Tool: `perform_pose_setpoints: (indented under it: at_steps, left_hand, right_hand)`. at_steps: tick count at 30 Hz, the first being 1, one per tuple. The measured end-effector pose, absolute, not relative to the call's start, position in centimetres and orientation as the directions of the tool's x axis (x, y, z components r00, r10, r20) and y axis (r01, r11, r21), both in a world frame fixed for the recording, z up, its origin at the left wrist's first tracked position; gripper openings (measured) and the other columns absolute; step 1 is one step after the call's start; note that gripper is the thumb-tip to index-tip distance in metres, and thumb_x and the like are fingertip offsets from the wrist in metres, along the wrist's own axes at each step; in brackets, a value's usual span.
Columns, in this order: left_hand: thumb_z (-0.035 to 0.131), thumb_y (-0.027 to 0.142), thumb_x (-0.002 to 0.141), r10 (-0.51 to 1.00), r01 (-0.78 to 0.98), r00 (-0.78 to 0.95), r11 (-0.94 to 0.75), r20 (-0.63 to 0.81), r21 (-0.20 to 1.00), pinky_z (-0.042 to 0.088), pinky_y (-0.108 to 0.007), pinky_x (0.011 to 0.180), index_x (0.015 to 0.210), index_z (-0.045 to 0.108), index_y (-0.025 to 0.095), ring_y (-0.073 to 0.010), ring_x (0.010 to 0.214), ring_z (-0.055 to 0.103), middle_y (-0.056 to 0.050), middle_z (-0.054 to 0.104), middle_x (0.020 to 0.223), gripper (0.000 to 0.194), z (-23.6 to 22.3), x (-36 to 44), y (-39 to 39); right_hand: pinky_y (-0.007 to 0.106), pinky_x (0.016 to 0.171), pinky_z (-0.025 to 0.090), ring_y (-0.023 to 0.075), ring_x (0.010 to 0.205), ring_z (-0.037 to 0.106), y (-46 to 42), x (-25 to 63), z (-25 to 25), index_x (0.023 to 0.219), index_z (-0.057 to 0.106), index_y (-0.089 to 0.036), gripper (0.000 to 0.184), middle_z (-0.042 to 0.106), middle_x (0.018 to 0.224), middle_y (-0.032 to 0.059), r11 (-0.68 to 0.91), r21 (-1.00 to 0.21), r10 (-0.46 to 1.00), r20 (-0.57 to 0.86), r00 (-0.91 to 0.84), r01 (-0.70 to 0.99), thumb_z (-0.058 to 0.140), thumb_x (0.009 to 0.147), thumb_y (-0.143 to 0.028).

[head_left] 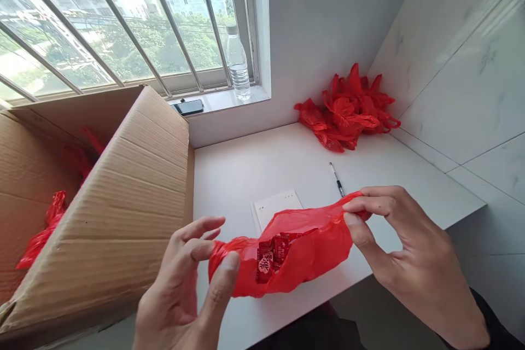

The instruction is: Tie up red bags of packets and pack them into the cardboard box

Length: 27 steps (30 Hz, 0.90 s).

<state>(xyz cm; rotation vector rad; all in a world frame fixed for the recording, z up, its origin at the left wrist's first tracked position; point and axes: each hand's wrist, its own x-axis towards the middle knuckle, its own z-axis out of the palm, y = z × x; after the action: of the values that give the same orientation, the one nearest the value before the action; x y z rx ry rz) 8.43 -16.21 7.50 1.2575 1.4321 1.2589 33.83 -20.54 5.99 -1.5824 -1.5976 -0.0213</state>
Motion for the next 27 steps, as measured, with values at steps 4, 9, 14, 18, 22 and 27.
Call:
perform_pose_setpoints:
  at_steps: [4, 9, 14, 18, 22, 27]
  left_hand:
    - [0.082, 0.045, 0.081, 0.998, 0.06, 0.052, 0.033, -0.036, 0.998, 0.061, -0.031, 0.085, 0.098, 0.076, 0.029, -0.0269, 0.101, 0.074, -0.006, 0.077, 0.114, 0.024, 7.9, 11.2, -15.7]
    - [0.077, 0.044, 0.087, 0.988, -0.073, 0.141, 0.071, -0.06, 0.995, 0.055, -0.036, 0.102, 0.116, 0.077, 0.033, -0.0275, 0.114, 0.07, -0.007, 0.077, 0.117, 0.031, 7.0, 13.1, -15.5]
    - [0.07, 0.04, 0.095, 0.953, -0.22, 0.299, 0.12, -0.05, 0.968, 0.056, -0.028, 0.085, 0.102, 0.066, 0.028, -0.0188, 0.095, 0.07, -0.006, 0.075, 0.112, 0.015, 6.2, 13.1, -14.8]
    - [0.069, 0.045, 0.096, 0.91, -0.227, 0.402, 0.203, -0.098, 0.953, 0.051, -0.025, 0.072, 0.111, 0.054, 0.029, -0.0139, 0.078, 0.061, -0.002, 0.071, 0.099, 0.027, 5.2, 12.3, -13.9]
    - [0.06, 0.052, 0.099, 0.92, -0.04, 0.385, 0.088, -0.066, 0.995, 0.042, -0.023, 0.065, 0.086, 0.061, 0.02, -0.0119, 0.067, 0.048, 0.002, 0.055, 0.072, 0.034, 4.2, 11.9, -12.8]
    - [0.052, 0.047, 0.103, 0.961, -0.014, 0.275, 0.003, 0.001, 1.0, 0.047, -0.025, 0.068, 0.096, 0.064, 0.022, -0.0143, 0.069, 0.054, 0.001, 0.058, 0.075, 0.028, 3.7, 12.8, -12.8]
  right_hand:
    - [0.026, 0.077, 0.055, 0.0145, 0.088, 0.065, -19.6, 32.3, 7.1, 0.111, 0.061, -0.029, 0.014, 0.064, 0.101, -0.0005, 0.3, -0.686, 0.859, 0.497, 0.125, 0.663, 0.053, 0.103, -0.02]
    - [0.025, 0.079, 0.056, 0.0134, 0.087, 0.064, -17.6, 30.8, 7.4, 0.123, 0.059, -0.029, 0.026, 0.064, 0.101, -0.001, 0.404, -0.759, 0.892, 0.45, -0.036, 0.51, 0.051, 0.102, -0.017]
    - [0.024, 0.076, 0.054, 0.0116, 0.08, 0.062, -15.6, 30.1, 6.8, 0.117, 0.062, -0.027, 0.018, 0.064, 0.094, -0.0022, 0.471, -0.763, 0.878, 0.455, -0.15, 0.442, 0.054, 0.103, -0.019]
    - [0.023, 0.071, 0.051, 0.0101, 0.075, 0.058, -14.8, 30.0, 6.5, 0.104, 0.061, -0.025, 0.012, 0.061, 0.09, -0.0027, 0.491, -0.762, 0.866, 0.478, -0.143, 0.423, 0.054, 0.102, -0.016]
    - [0.021, 0.073, 0.051, 0.0091, 0.076, 0.059, -14.7, 30.5, 7.2, 0.109, 0.06, -0.027, 0.014, 0.063, 0.093, -0.0045, 0.441, -0.779, 0.896, 0.414, -0.163, 0.446, 0.057, 0.101, -0.016]
    - [0.021, 0.079, 0.051, 0.0096, 0.084, 0.061, -14.9, 31.2, 8.7, 0.121, 0.055, -0.031, 0.026, 0.063, 0.099, -0.0056, 0.518, -0.714, 0.855, 0.411, -0.317, 0.471, 0.058, 0.101, -0.016]
